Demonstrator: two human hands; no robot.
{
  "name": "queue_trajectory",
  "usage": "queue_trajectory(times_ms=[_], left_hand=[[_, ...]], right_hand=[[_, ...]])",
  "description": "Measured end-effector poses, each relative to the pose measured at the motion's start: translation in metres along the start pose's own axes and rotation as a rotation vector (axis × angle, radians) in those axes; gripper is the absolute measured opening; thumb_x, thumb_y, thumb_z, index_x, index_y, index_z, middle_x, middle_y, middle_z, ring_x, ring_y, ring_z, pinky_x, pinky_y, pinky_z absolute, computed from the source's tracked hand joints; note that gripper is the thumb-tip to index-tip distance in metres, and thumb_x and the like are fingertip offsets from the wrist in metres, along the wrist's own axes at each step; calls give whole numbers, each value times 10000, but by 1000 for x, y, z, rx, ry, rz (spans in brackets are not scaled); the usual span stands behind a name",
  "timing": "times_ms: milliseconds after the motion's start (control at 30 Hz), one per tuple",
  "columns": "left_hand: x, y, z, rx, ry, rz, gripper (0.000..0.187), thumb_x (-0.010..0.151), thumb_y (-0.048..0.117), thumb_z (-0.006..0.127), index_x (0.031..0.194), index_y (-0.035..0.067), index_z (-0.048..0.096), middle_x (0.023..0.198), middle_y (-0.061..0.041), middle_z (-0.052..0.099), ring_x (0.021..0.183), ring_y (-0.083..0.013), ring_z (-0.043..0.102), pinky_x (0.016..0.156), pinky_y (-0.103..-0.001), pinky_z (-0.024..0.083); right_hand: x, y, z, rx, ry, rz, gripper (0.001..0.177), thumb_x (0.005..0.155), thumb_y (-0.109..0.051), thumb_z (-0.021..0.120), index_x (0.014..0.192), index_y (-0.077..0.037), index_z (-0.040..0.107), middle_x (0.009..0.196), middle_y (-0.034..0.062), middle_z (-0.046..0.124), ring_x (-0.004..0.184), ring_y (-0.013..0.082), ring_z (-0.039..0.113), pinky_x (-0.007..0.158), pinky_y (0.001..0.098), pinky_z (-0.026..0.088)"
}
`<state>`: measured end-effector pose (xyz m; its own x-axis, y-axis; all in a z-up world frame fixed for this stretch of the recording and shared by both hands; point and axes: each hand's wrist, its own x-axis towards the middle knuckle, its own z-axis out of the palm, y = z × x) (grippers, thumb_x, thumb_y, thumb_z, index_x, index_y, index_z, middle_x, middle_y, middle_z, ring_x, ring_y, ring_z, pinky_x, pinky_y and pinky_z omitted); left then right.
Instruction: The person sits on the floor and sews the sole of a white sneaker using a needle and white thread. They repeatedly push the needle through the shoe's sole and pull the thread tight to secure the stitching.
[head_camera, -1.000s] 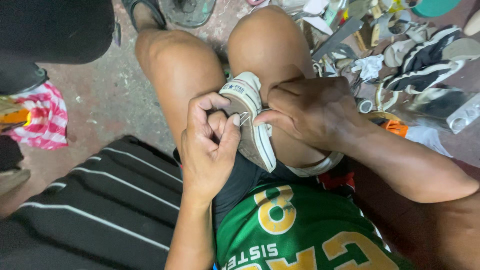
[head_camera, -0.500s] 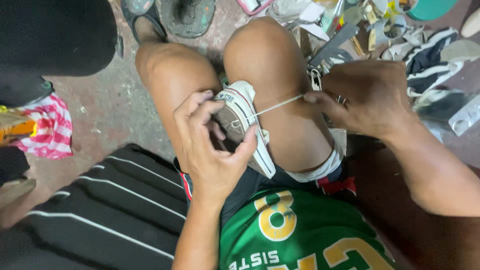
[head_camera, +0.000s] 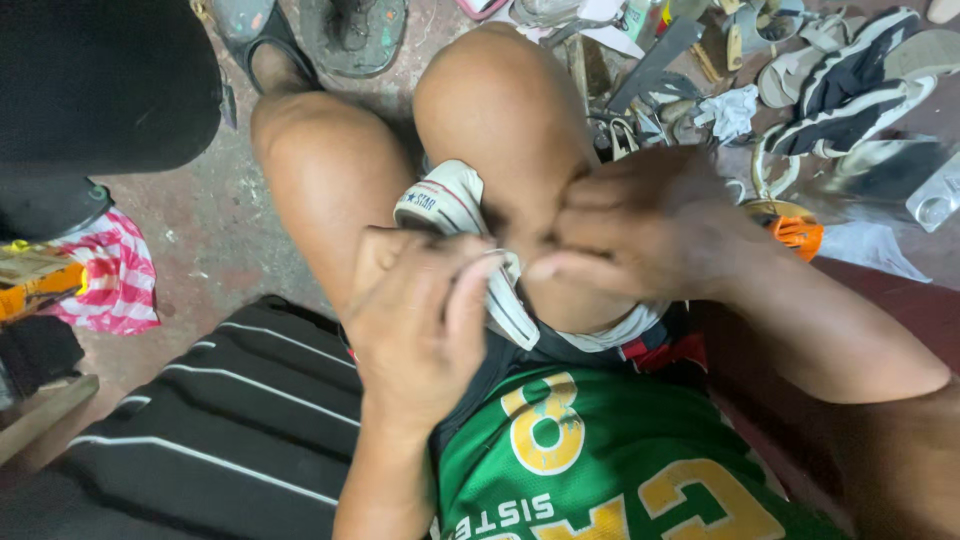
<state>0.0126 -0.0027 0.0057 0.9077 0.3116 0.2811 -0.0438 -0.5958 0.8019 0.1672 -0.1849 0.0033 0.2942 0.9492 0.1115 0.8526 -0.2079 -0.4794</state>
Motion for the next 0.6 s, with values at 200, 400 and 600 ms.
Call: queue_trajectory(times_ms=[200,400,600], left_hand=[[-18,-21,-9,-808,163,-484,315,1079,28,622,1375,27,514,805,-52,614,709,-111,576,661,-230,483],[-32,-46,-17,-1063,200,-423,294,1115,11,526,1399,-32,465,914,-119,658,684,-129,623,619,-211,491],[-34,-52,-15,-1055,186,-481,369,1076,-70,464,1442,-22,447,1063,-191,694,712,-146,664,609,-189,481]], right_hand=[[11,-20,24,393,105,81,263,866,-164,790,1091,-105,668,999,49,644,865,198,678,726,322,556],[15,-37,34,202,202,96,268,903,-80,787,1145,-52,673,1057,67,652,941,212,694,771,324,569],[15,-43,38,61,217,27,230,892,-57,791,1095,-21,689,1050,85,648,913,233,689,772,349,567]])
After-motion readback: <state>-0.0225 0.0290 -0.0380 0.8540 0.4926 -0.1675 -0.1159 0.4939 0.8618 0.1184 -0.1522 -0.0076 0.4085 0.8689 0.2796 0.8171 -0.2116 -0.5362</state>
